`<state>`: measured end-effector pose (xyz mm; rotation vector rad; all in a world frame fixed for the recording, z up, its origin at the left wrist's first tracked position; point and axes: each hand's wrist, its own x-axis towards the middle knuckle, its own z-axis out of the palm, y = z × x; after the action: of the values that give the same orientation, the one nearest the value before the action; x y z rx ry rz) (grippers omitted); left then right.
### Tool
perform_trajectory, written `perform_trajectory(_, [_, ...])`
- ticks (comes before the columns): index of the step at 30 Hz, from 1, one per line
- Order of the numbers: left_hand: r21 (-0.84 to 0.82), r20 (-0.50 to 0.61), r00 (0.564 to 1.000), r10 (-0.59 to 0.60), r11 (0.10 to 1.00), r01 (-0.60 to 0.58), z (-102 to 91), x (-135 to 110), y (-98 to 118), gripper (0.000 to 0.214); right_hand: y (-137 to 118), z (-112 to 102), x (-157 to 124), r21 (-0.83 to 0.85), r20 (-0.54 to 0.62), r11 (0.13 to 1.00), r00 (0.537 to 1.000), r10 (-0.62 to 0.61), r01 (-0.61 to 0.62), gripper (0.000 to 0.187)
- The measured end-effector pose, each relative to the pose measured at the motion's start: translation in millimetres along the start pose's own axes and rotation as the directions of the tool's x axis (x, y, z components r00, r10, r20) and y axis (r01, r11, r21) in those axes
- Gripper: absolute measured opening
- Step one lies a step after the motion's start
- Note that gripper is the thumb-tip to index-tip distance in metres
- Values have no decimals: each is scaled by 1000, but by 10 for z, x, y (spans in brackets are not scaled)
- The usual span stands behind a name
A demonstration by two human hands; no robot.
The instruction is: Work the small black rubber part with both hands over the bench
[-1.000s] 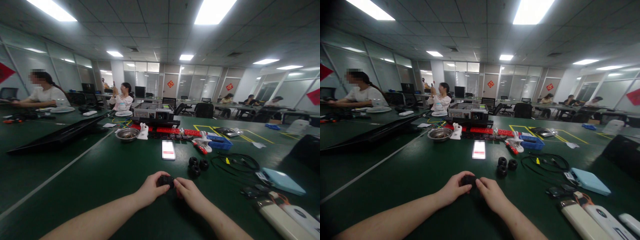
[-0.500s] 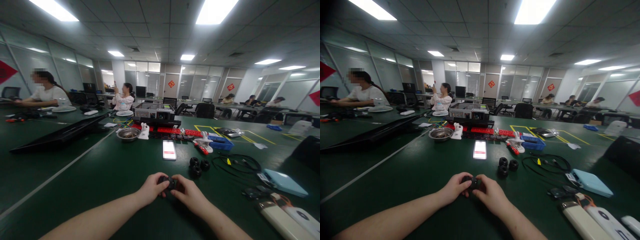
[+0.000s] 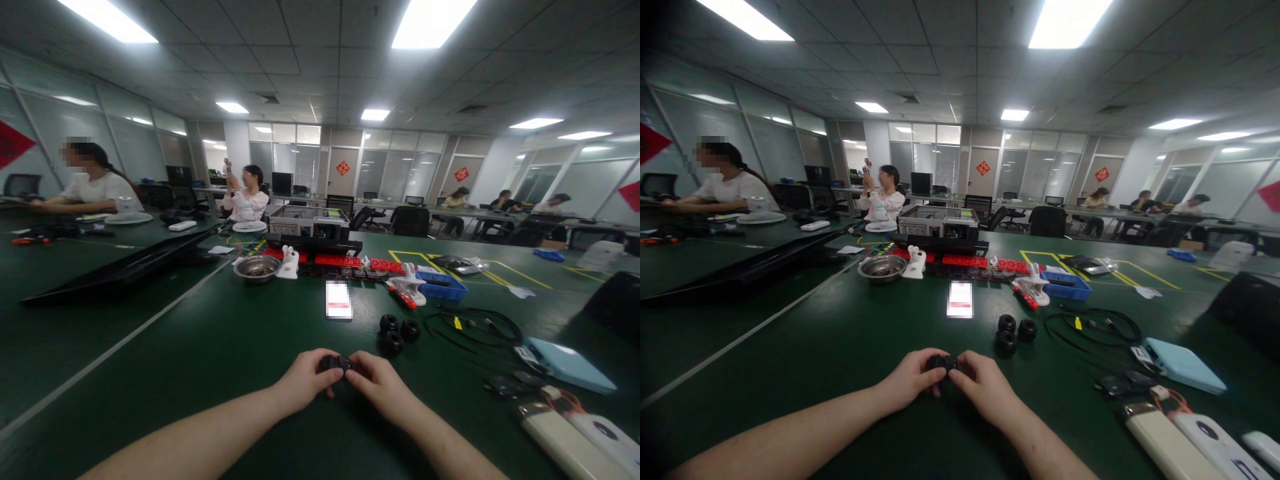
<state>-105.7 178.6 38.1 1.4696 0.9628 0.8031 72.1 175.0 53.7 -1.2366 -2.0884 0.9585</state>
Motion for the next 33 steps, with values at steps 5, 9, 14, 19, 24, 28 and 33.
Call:
perform_trajectory(5, [-29, 21, 1000, -23, 999, 23, 5, 43, -51, 35, -34, 5, -38, -22, -21, 1000, 1000, -14, 13, 28])
perform_trajectory(9, [-30, 7, 1000, -16, 999, 16, 14, 8, 3, 34, -35, 12, -49, -38, -26, 999, 999, -18, 17, 31])
perform_trajectory(14, [-3, -30, 999, 37, 999, -37, 26, -42, 54, 36, -19, -12, -36, 7, -10, 1000, 1000, 1, -1, 24])
perform_trajectory(19, [7, -8, 1000, 9, 1000, -9, 24, -31, 32, 40, -12, -16, -19, 37, 25, 999, 1000, 13, -14, 29])
perform_trajectory(24, [-94, 31, 998, -60, 994, 62, 23, 47, -63, 43, -45, -35, -32, 2, -5, 999, 999, -38, 38, 22])
perform_trajectory(28, [-55, 5, 998, -62, 997, 62, 18, 51, -72, 37, -51, -20, -53, -19, 5, 999, 999, -35, 35, 29])
perform_trajectory(33, [40, -28, 998, 61, 997, -60, 16, -32, 34, 35, -26, 2, -39, 16, -19, 999, 999, -35, 36, 21])
